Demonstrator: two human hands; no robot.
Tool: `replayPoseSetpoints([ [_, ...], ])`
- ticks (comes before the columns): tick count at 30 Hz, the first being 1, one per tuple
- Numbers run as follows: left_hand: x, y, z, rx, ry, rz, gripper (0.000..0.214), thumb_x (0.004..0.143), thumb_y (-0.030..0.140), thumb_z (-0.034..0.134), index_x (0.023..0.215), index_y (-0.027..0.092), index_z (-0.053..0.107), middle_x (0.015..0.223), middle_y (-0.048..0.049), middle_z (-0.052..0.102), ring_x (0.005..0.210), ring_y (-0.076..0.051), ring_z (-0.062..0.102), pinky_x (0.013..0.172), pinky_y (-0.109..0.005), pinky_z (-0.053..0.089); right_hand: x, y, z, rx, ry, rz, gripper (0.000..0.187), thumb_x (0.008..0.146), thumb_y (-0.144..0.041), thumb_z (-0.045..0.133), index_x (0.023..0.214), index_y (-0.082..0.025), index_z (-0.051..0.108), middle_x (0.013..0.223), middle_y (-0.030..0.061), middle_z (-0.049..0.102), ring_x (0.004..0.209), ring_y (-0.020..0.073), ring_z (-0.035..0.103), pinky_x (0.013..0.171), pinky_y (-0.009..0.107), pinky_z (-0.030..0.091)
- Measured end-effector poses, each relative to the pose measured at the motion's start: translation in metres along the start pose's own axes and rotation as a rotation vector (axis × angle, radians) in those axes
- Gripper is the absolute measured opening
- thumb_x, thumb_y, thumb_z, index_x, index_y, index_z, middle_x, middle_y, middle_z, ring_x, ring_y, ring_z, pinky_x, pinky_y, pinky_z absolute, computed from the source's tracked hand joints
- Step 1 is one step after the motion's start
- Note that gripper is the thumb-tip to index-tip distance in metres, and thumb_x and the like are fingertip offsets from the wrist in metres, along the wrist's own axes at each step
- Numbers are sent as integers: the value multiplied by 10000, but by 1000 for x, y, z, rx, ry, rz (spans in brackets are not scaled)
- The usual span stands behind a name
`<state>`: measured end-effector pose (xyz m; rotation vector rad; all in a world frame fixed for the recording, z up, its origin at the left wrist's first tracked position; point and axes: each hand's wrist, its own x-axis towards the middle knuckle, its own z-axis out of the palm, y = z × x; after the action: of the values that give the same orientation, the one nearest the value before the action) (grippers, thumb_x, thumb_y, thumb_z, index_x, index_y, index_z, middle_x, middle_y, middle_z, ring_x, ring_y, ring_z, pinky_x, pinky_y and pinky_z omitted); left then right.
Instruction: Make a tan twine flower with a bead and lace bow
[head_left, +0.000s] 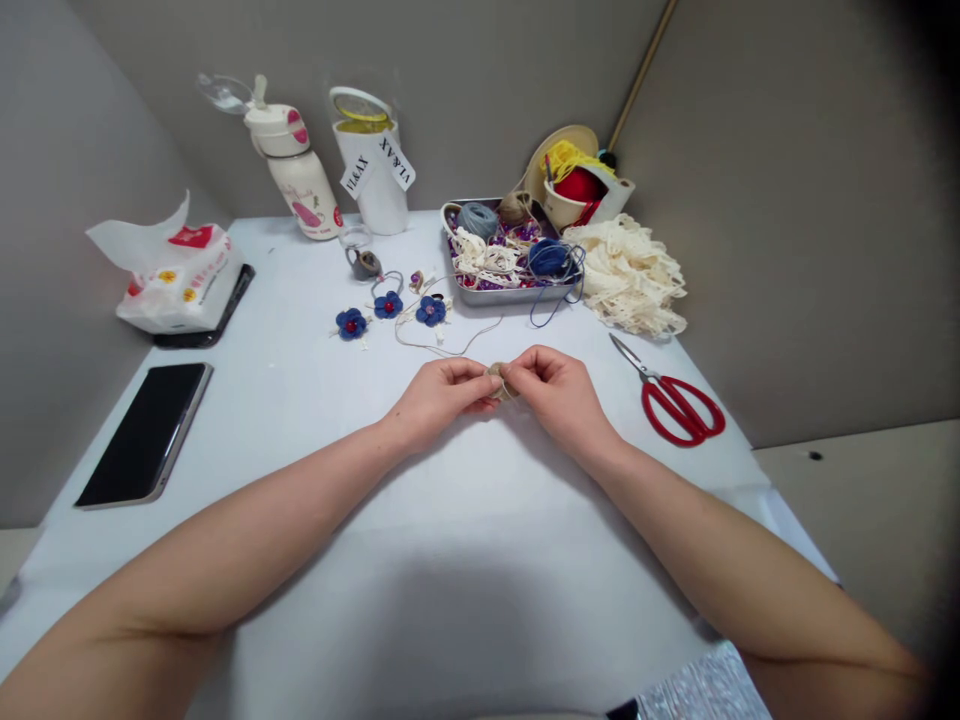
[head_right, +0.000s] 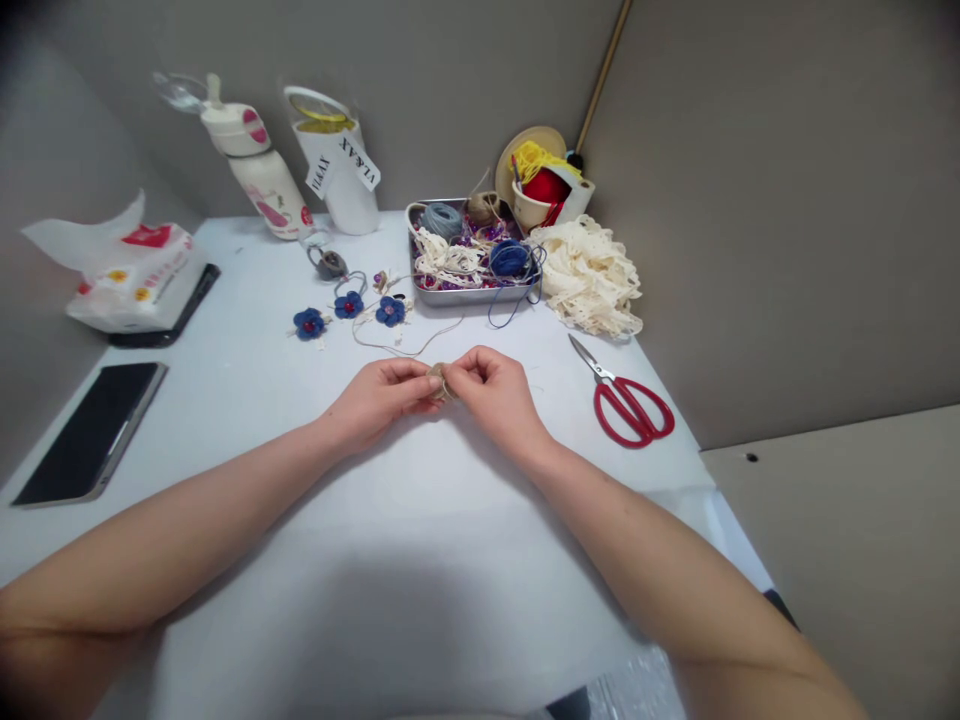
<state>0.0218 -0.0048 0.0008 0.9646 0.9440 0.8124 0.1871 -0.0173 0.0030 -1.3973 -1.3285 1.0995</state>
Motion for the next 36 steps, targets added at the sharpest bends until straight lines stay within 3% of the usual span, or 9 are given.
replayPoseSetpoints([
  [4, 1, 1, 0, 4, 32, 2, 252, 669, 331, 814, 743, 119, 698, 732, -20, 650, 671, -98, 602, 762, -304, 530, 1, -1, -1, 1, -43, -6, 231, 791, -381, 669, 708, -176, 606, 639, -17, 560, 588, 107, 436, 568, 264, 343],
  [7, 3, 2, -2, -4, 63, 1, 274, 667, 346, 818, 771, 115, 715, 774, -46, 679, 672, -103, 613, 743, -288, 528, 3, -3, -4, -4, -74, -8, 253, 825, -426, 626, 856, -176, 644, 701, -9, 582, 601, 112, 453, 574, 266, 356],
  [10, 5, 3, -5, -26, 108, -2, 301, 656, 361, 829, 786, 111, 722, 793, -61, 691, 678, -108, 620, 728, -276, 528, 4, -3, -10, -127, -52, -54, 294, 819, -435, 630, 965, -181, 639, 651, -41, 495, 580, 110, 419, 557, 264, 335],
  [13, 6, 4, -7, -40, 146, 8, 316, 632, 368, 843, 765, 111, 715, 767, -61, 687, 677, -115, 625, 716, -271, 528, 4, -1, -15, -314, -53, -127, 270, 773, -415, 683, 917, -189, 652, 605, -61, 414, 570, 107, 389, 559, 266, 314],
  [18, 6, 5, -9, -33, 171, 2, 302, 646, 359, 835, 756, 112, 700, 782, -65, 698, 664, -110, 627, 710, -266, 532, 1, -1, -20, -414, -171, -113, 183, 806, -359, 627, 746, -190, 658, 576, -38, 486, 562, 115, 417, 561, 270, 323],
  [24, 7, 5, -11, -8, 169, -17, 302, 666, 364, 827, 785, 114, 707, 826, -78, 707, 686, -114, 641, 734, -275, 546, 3, -4, -21, -308, 79, -191, 157, 816, -313, 615, 714, -193, 608, 571, -40, 448, 548, 112, 384, 556, 269, 312],
  [32, 5, 9, -9, -24, 159, -45, 282, 674, 346, 826, 772, 107, 711, 809, -77, 705, 684, -109, 642, 734, -268, 553, 8, 5, -24, -328, 48, -168, 183, 847, -357, 600, 781, -190, 634, 612, -28, 504, 576, 122, 425, 589, 275, 344],
  [36, 4, 12, -9, -55, 156, -60, 269, 681, 334, 827, 775, 108, 715, 786, -73, 703, 687, -111, 644, 713, -254, 551, 8, 5, -26, -373, 56, -209, 215, 887, -344, 546, 995, -192, 652, 665, -17, 531, 613, 144, 476, 641, 289, 391],
])
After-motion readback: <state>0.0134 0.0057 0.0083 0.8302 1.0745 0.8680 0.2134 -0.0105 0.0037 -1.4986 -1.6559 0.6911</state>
